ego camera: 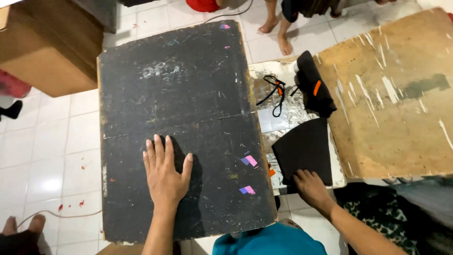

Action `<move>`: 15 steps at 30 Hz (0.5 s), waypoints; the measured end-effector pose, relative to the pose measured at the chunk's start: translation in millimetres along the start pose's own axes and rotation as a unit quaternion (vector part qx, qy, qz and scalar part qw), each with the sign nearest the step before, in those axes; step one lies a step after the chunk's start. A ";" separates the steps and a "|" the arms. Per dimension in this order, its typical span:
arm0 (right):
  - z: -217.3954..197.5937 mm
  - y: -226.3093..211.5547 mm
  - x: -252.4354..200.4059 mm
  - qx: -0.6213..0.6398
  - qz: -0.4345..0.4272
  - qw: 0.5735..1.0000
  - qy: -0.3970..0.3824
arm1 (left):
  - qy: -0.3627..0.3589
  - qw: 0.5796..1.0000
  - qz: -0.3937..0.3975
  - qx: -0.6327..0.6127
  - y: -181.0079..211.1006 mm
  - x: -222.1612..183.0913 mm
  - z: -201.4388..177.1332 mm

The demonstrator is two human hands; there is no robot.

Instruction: Smooth and position black fabric pieces on printing boards in a production environment

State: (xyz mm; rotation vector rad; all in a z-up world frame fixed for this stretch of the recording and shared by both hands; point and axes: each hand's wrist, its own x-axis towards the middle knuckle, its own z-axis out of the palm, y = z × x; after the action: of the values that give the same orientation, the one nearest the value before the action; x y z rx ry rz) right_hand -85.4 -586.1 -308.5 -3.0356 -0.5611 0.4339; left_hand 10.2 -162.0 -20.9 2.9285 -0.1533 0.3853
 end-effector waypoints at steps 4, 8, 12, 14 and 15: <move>7.4 -3.3 0.3 -0.131 -0.027 0.990 0.048 | 0.009 1.000 0.004 -0.005 -2.6 -0.7 4.0; 15.2 5.7 8.3 -0.089 -0.043 0.995 0.012 | 0.023 1.000 0.009 -0.018 -1.7 -4.1 2.7; 8.9 16.7 18.2 0.063 0.058 0.993 0.081 | 0.010 1.000 -0.005 -0.024 -0.1 -3.2 1.3; 10.5 24.3 22.4 0.126 0.090 0.979 0.131 | 0.010 1.000 -0.007 -0.020 -0.6 -2.4 1.6; 14.3 30.5 25.6 0.238 0.147 0.957 0.070 | 0.013 1.000 -0.004 -0.017 -1.6 -2.1 2.5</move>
State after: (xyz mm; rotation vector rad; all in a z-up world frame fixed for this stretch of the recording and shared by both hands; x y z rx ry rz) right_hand -55.8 -605.9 -331.3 -2.6481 0.0127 0.3023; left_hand 9.0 -160.8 -24.1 2.8890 -0.1440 0.4154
